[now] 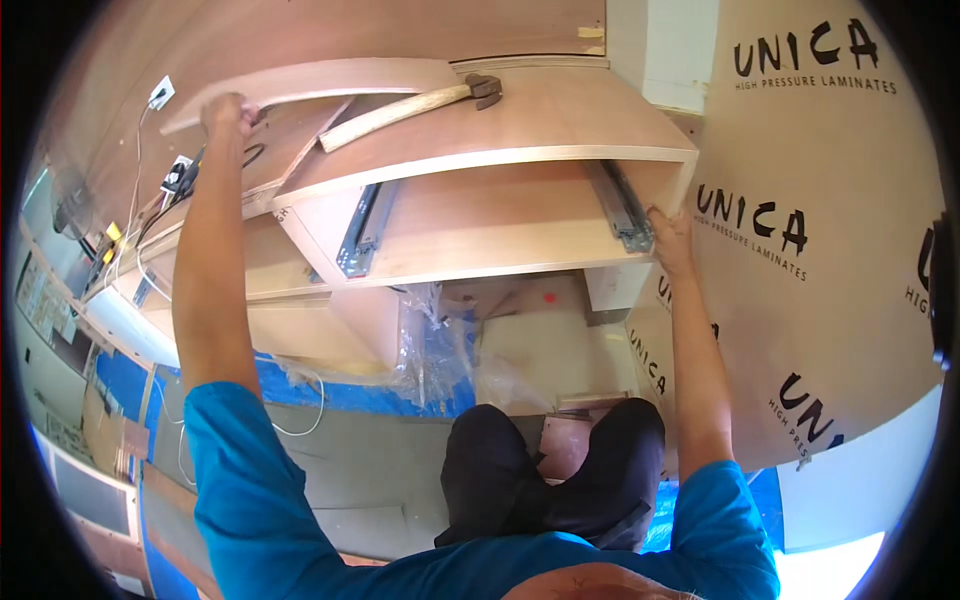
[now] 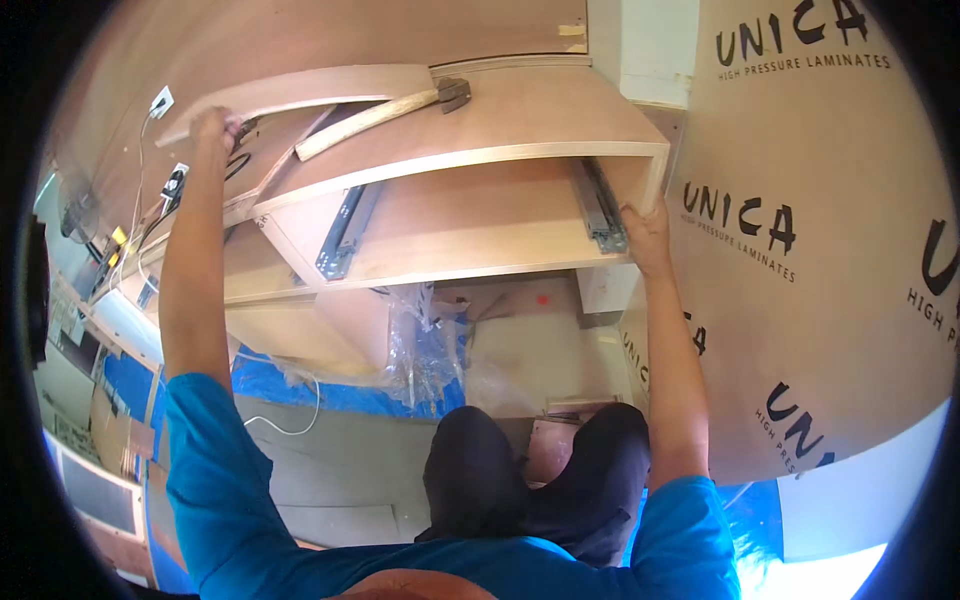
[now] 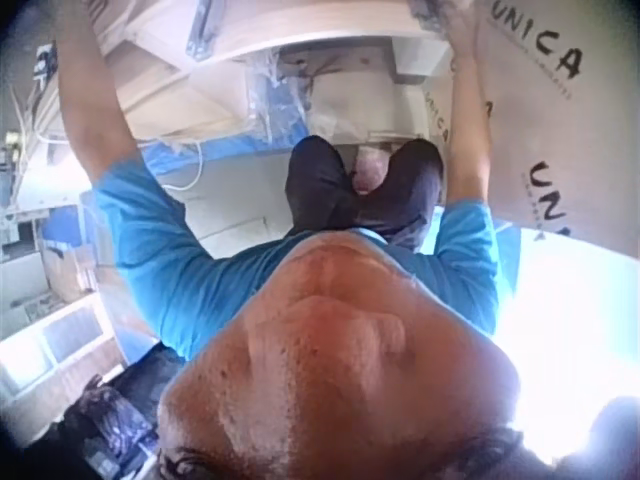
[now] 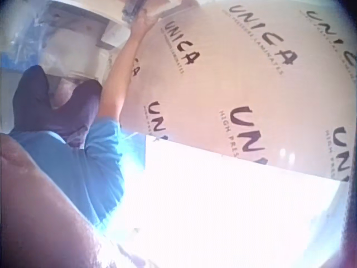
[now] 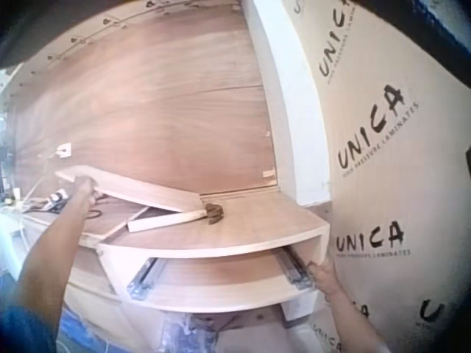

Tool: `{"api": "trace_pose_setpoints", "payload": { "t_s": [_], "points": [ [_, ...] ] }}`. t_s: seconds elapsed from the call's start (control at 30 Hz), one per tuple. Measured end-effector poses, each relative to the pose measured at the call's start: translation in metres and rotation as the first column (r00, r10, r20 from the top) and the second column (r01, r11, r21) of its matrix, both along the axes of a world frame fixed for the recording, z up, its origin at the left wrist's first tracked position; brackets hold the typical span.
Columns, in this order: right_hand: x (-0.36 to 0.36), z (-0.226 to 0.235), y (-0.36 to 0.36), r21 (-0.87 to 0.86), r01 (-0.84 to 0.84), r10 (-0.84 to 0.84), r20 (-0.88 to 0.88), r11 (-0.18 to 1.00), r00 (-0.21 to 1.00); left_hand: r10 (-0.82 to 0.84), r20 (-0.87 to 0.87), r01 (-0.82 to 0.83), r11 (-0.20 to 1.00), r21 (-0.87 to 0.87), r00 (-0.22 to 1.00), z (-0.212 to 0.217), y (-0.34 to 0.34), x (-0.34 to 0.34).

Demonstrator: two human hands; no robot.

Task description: The person works on wood panels to assemble a structure, using a drill to make holes and a hammer to secure pieces together, while also handling several wood panels.

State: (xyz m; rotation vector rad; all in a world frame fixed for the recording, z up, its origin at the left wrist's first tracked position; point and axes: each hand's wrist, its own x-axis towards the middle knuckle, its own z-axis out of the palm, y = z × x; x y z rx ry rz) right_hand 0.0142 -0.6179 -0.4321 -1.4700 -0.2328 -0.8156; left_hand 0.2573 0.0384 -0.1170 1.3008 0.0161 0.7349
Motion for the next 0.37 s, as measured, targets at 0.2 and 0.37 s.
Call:
{"api": "trace_pose_setpoints", "payload": {
  "t_s": [0.2, 0.37],
  "points": [
    [-0.005, 0.009, 0.009, 0.062, -0.081, 0.083, -0.031, 0.995, 0.996, 0.595, 0.714, -0.913, 0.376, 0.157, 0.368, 0.100, -0.028, -0.051],
    [0.001, 0.002, 0.008, -0.024, 0.026, -0.023, 0.122, 0.999, 0.992, 0.459, 0.443, -0.529, 0.848, 0.042, 0.770, 0.147, -0.060, -0.104]
  ]
}}
